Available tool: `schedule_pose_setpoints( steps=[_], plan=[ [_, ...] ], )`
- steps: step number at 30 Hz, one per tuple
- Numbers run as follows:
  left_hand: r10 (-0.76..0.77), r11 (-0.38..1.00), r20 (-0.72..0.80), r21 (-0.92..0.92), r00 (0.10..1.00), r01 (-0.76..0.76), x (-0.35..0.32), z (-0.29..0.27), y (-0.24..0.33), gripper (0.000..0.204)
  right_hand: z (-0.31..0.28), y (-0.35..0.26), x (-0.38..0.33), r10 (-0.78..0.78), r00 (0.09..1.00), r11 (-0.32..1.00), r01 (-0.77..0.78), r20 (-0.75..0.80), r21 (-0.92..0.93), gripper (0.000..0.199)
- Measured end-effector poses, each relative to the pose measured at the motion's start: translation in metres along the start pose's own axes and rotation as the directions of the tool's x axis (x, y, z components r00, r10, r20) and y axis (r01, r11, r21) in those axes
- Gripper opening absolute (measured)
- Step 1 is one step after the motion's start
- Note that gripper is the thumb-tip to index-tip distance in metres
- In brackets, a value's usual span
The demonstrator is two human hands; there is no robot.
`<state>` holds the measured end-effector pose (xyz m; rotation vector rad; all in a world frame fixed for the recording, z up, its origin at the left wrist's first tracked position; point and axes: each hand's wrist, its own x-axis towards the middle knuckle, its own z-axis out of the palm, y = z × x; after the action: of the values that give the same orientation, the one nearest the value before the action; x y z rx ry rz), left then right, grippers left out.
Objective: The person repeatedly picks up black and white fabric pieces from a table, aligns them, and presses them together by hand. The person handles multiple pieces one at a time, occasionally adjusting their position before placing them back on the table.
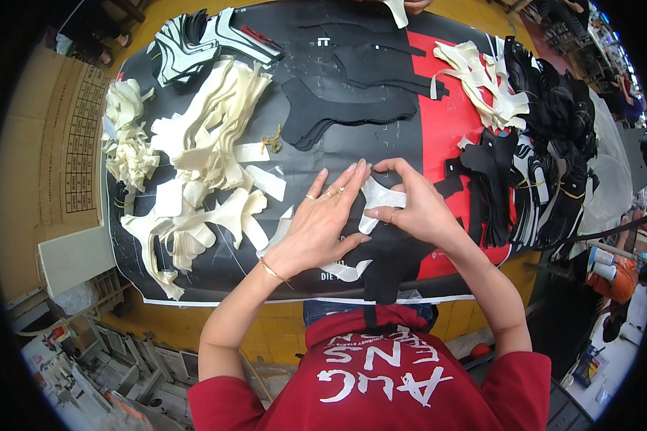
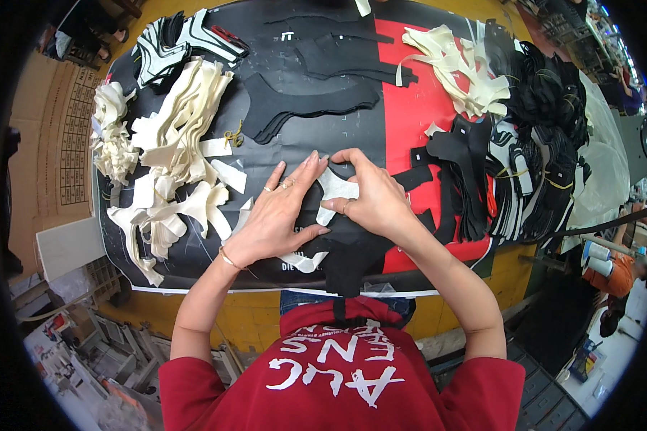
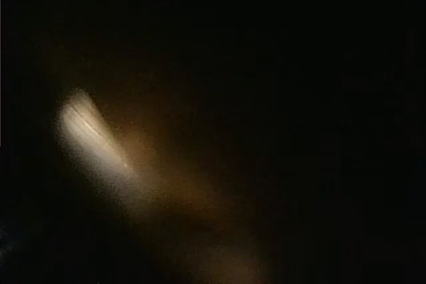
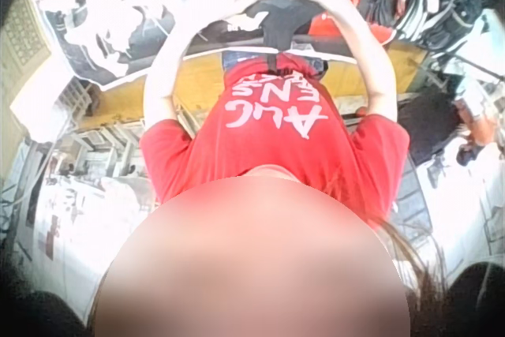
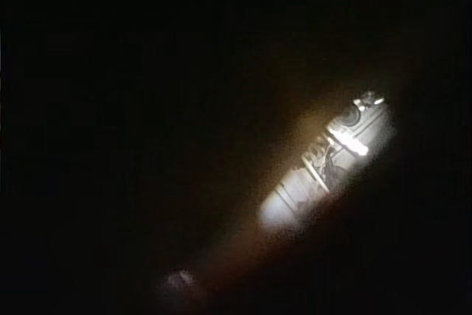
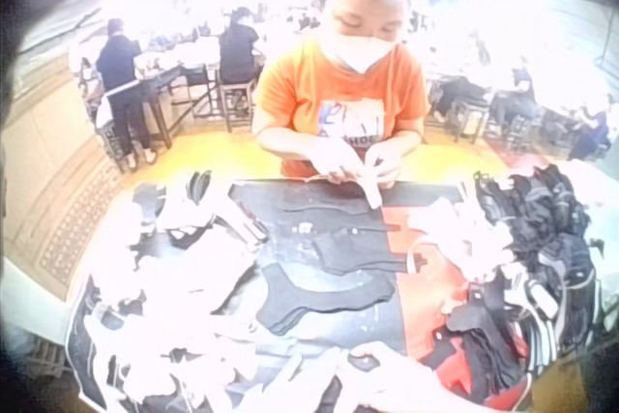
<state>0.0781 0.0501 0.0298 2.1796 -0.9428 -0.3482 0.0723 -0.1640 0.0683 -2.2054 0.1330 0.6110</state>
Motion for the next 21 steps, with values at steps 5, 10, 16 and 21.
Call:
schedule_pose_setpoints(
  steps=[5, 10, 16, 21],
  plan=[
    [-0.003, 1.000, 0.014, -0.006, 1.000, 0.004, 0.000, -0.001, 0.000, 0.122, 0.002, -0.001, -0.004, -0.033, 0.999, 0.996, 0.031, -0.020, -0.080, 0.067],
    [-0.012, 0.999, 0.018, -0.040, 1.000, 0.013, 0.001, -0.003, -0.001, 0.120, 0.007, -0.003, -0.006, -0.146, 0.987, 0.983, 0.136, -0.074, -0.122, 0.062],
    [-0.018, 0.999, -0.051, -0.039, 0.999, 0.016, -0.001, 0.000, -0.003, 0.097, 0.010, -0.007, -0.009, -0.060, 0.996, 0.992, 0.052, -0.073, -0.114, 0.061],
    [-0.030, 0.975, -0.117, 0.216, 0.993, 0.055, -0.001, 0.011, 0.000, 0.071, 0.007, -0.008, -0.011, -0.074, 0.986, 0.971, 0.037, -0.149, -0.237, 0.063]
  ],
)
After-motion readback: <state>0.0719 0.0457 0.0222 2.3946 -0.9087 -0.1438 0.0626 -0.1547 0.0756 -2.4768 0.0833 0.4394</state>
